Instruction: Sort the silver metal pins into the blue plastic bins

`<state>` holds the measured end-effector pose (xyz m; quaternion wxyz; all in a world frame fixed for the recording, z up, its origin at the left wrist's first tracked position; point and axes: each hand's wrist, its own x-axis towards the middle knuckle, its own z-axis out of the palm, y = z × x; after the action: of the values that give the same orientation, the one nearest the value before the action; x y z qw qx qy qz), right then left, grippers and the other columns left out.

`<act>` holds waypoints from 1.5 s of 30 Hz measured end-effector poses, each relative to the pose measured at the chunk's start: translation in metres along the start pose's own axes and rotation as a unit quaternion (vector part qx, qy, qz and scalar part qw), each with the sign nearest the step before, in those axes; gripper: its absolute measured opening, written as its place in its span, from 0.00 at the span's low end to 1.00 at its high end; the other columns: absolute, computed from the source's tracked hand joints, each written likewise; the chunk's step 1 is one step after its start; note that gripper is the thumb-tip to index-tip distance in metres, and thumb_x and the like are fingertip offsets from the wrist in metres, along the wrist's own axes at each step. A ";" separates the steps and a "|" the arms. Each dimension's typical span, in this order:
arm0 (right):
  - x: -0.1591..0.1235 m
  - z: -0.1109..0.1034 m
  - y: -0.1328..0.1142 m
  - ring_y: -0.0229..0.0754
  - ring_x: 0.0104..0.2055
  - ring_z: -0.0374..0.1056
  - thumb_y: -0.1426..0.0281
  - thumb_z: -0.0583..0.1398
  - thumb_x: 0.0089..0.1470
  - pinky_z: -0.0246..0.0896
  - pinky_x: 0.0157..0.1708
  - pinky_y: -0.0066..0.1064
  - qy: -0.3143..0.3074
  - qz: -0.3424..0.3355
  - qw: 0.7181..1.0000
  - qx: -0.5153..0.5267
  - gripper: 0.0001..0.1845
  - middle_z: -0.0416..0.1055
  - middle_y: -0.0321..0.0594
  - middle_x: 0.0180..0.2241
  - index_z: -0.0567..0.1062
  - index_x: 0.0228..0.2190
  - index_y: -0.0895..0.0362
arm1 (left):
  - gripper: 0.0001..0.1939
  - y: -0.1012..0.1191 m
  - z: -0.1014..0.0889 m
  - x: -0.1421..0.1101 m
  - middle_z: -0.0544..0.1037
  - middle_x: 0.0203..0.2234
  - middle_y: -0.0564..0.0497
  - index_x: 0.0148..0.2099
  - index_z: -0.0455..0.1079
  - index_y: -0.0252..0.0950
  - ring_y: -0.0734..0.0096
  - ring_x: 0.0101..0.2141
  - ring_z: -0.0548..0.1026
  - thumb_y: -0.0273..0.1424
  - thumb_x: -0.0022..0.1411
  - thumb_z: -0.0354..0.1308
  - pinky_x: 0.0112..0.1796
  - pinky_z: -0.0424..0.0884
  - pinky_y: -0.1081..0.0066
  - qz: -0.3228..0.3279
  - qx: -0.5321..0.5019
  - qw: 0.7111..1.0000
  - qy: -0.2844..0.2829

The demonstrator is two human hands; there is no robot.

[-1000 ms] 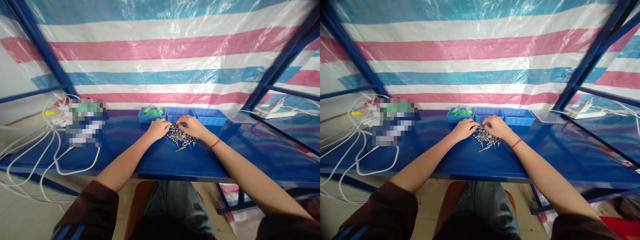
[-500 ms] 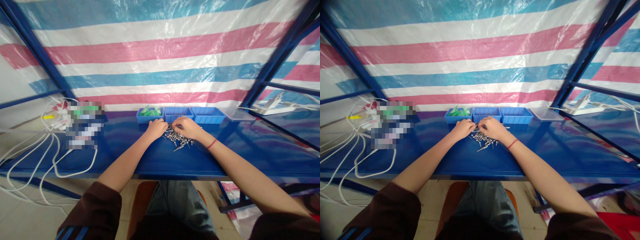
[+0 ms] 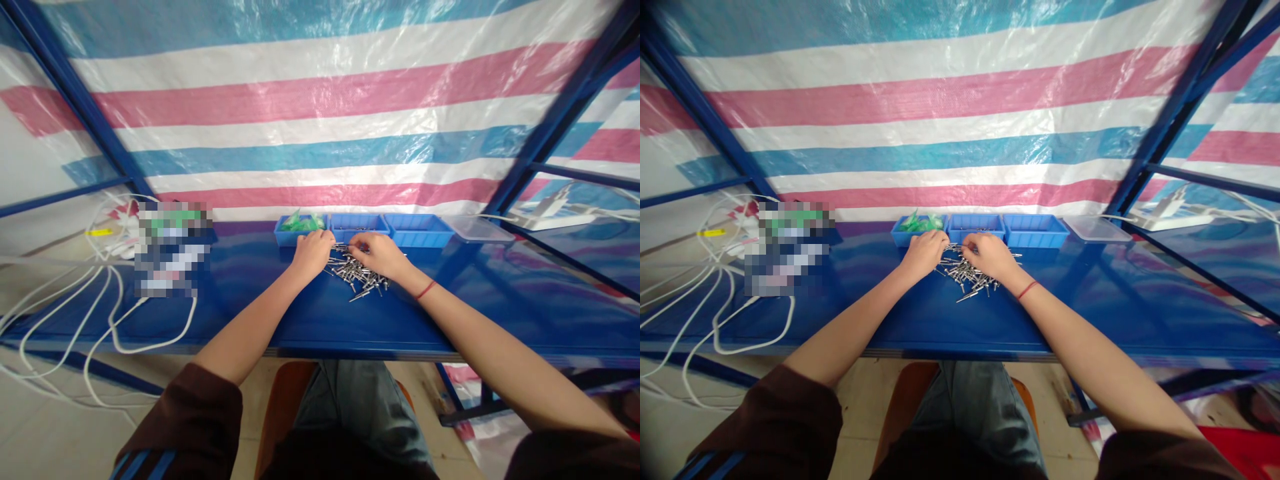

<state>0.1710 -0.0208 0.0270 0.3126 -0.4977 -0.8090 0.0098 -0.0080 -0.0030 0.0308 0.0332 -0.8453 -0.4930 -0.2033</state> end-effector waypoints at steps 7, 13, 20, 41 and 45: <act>0.003 0.008 -0.005 0.41 0.32 0.70 0.60 0.60 0.52 0.63 0.35 0.33 0.095 0.073 0.962 0.245 0.14 0.77 0.42 0.30 0.76 0.30 0.59 | 0.09 0.006 0.011 0.003 0.77 0.34 0.51 0.40 0.68 0.36 0.71 0.36 0.74 0.31 0.67 0.47 0.40 0.68 0.73 0.005 -0.311 0.948 0.072; 0.003 0.007 -0.007 0.40 0.31 0.70 0.55 0.62 0.50 0.64 0.34 0.34 0.105 0.070 0.941 0.313 0.18 0.76 0.41 0.28 0.75 0.29 0.59 | 0.10 0.005 0.021 0.004 0.78 0.33 0.49 0.40 0.70 0.33 0.70 0.35 0.75 0.32 0.65 0.49 0.40 0.70 0.71 -0.009 -0.405 0.913 0.042; 0.003 0.009 -0.003 0.39 0.29 0.68 0.56 0.62 0.49 0.63 0.32 0.33 0.120 0.092 0.943 0.298 0.18 0.75 0.40 0.27 0.77 0.30 0.59 | 0.09 0.004 0.031 0.007 0.78 0.37 0.46 0.39 0.70 0.31 0.67 0.39 0.76 0.32 0.63 0.53 0.44 0.70 0.67 0.016 -0.452 0.892 0.002; 0.013 -0.007 0.003 0.39 0.28 0.65 0.65 0.55 0.56 0.59 0.31 0.32 0.135 0.003 0.985 0.102 0.11 0.72 0.40 0.27 0.75 0.30 0.58 | 0.11 -0.005 0.006 0.009 0.76 0.33 0.50 0.41 0.69 0.33 0.73 0.32 0.73 0.34 0.58 0.59 0.38 0.69 0.71 -0.057 -0.397 0.911 0.095; 0.036 -0.006 0.022 0.42 0.31 0.67 0.68 0.55 0.56 0.59 0.35 0.34 0.162 0.025 0.986 0.016 0.11 0.74 0.44 0.29 0.75 0.30 0.58 | 0.13 -0.014 0.004 0.011 0.77 0.33 0.50 0.46 0.70 0.35 0.74 0.29 0.73 0.35 0.61 0.55 0.36 0.69 0.71 -0.090 -0.378 0.915 0.107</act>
<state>0.1805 0.0177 0.0430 0.4471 -0.5079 -0.7346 -0.0501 -0.0134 0.0142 0.0292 -0.2545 -0.7200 -0.4466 -0.4662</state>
